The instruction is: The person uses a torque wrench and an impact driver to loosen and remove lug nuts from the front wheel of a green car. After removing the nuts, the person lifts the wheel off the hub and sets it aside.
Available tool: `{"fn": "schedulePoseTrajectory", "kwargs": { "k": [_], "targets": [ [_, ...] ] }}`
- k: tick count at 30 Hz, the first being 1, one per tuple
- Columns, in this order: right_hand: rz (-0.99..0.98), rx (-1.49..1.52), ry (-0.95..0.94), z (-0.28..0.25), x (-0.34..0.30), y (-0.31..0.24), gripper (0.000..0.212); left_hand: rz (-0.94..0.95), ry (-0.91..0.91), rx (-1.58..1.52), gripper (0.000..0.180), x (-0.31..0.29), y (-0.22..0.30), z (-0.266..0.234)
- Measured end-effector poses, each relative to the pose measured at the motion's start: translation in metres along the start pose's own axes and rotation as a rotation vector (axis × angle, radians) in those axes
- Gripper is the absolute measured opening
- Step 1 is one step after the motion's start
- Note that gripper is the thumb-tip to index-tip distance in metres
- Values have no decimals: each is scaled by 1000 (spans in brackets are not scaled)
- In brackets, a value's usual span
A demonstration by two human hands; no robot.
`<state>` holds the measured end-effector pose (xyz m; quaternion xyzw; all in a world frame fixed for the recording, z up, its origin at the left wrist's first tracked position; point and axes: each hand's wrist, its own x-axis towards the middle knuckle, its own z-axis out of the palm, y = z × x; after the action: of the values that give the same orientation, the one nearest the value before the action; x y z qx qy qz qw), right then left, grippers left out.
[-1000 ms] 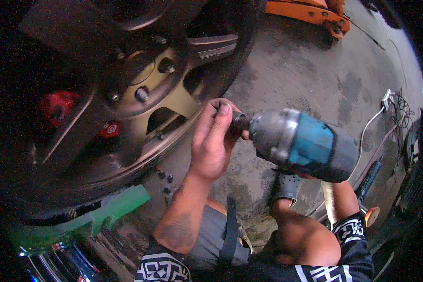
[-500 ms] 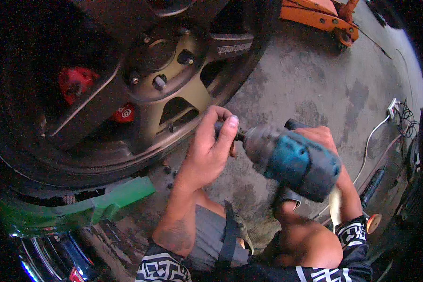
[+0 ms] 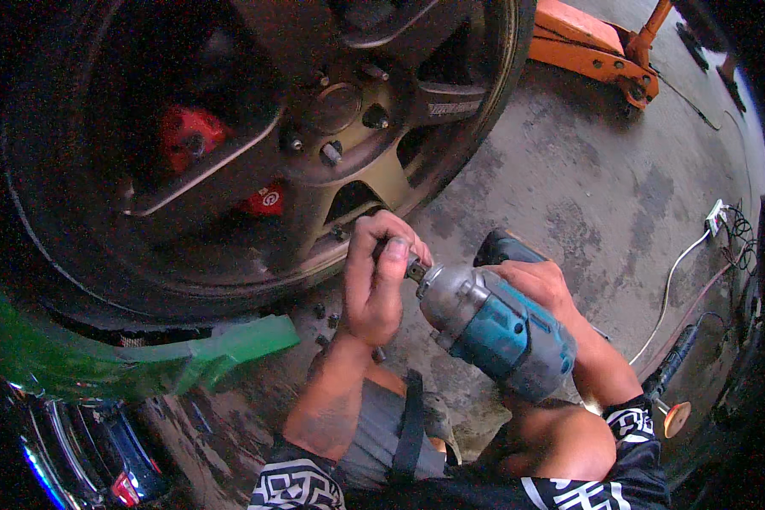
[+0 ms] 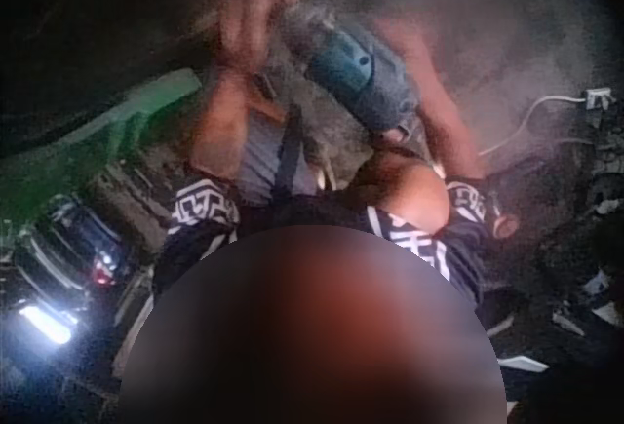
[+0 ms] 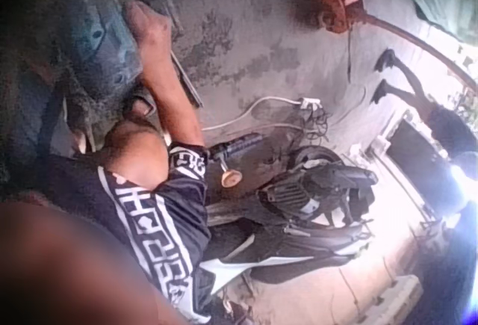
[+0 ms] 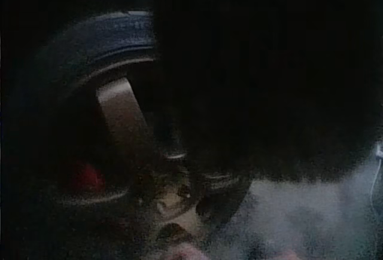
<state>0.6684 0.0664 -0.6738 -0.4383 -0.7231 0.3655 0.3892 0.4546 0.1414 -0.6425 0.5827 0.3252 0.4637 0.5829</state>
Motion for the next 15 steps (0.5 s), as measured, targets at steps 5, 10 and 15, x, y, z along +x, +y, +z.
{"fn": "schedulePoseTrajectory", "kwargs": {
  "k": [5,10,15],
  "targets": [
    [-126,-94,-98,17,7,-5,35,200,-1,182,19,-2,7,5],
    [-40,-125,-67,14,12,-18,36,50,-96,570,25,7,27,-13],
    [283,98,82,25,22,3,27,-270,-26,332,61,8,13,-4]
  ]
}}
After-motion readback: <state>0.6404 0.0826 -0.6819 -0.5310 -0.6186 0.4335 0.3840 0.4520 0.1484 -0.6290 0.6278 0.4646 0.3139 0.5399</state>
